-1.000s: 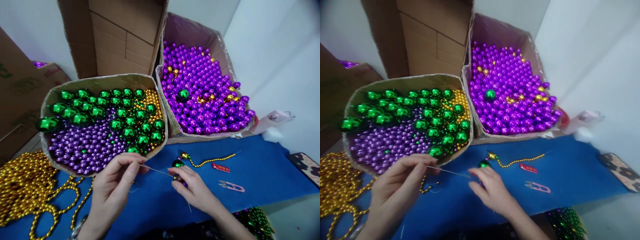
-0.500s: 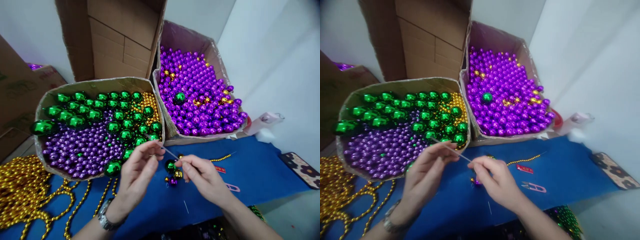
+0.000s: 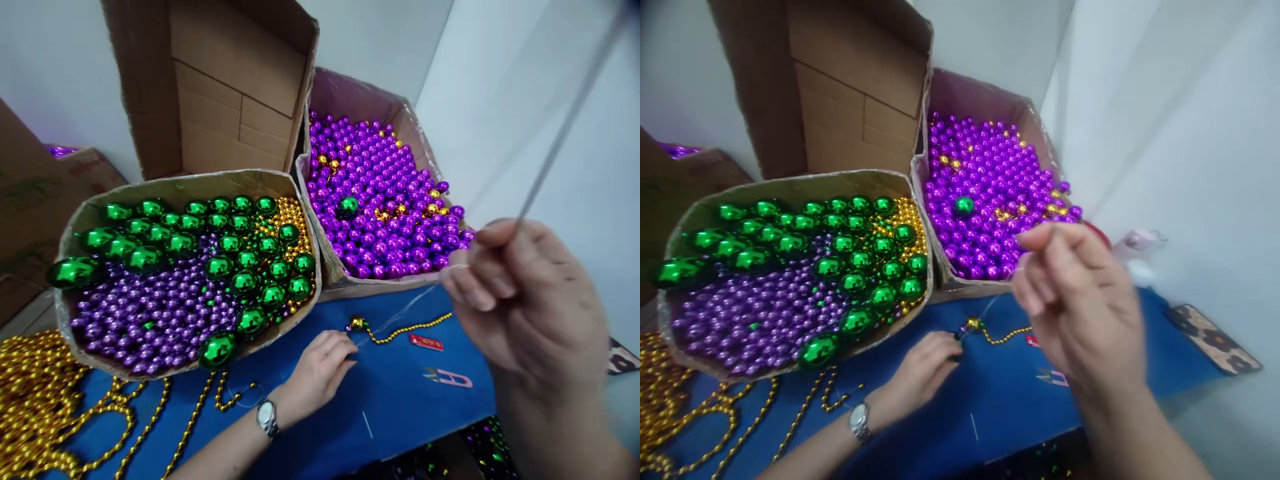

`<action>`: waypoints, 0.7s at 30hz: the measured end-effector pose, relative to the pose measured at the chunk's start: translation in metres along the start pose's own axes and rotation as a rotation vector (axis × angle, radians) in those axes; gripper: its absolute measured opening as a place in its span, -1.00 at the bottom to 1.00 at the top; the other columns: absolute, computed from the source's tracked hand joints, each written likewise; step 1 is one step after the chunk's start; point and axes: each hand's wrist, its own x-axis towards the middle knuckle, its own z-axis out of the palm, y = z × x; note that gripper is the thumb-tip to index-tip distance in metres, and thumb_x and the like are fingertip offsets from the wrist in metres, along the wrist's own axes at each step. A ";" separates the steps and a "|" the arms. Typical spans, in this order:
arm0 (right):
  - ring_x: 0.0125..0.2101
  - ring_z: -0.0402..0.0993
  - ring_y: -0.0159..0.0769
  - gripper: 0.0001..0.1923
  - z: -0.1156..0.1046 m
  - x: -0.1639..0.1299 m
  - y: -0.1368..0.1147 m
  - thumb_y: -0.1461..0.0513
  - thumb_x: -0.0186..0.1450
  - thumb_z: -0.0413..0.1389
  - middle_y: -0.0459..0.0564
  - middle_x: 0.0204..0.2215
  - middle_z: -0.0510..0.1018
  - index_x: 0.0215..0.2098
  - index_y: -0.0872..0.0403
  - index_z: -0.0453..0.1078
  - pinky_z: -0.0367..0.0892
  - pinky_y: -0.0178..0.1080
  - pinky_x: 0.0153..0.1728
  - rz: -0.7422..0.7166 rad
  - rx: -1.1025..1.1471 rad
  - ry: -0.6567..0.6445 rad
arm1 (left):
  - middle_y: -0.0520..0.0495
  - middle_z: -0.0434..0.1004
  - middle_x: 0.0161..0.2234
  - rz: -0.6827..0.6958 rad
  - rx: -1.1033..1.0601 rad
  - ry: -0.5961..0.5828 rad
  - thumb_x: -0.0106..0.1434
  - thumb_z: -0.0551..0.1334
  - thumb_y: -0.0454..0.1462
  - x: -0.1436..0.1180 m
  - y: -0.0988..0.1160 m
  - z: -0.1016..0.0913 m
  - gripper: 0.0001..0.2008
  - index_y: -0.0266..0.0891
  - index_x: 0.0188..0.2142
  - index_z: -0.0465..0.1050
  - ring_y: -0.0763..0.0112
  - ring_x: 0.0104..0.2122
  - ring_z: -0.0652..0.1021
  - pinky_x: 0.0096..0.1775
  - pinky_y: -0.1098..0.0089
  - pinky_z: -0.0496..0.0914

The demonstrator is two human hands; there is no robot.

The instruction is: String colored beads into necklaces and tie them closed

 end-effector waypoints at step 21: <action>-0.69 0.08 -0.53 -0.89 -0.060 -0.009 0.008 0.31 0.35 0.02 -0.19 -0.67 0.22 -0.29 0.14 0.38 -0.08 -0.34 -0.65 -0.063 0.054 0.232 | -0.16 0.45 -0.14 0.022 0.495 -0.163 0.33 0.03 -0.22 -0.027 -0.037 0.013 -0.75 -0.25 -0.08 0.34 0.13 0.06 0.34 0.18 -0.12 0.00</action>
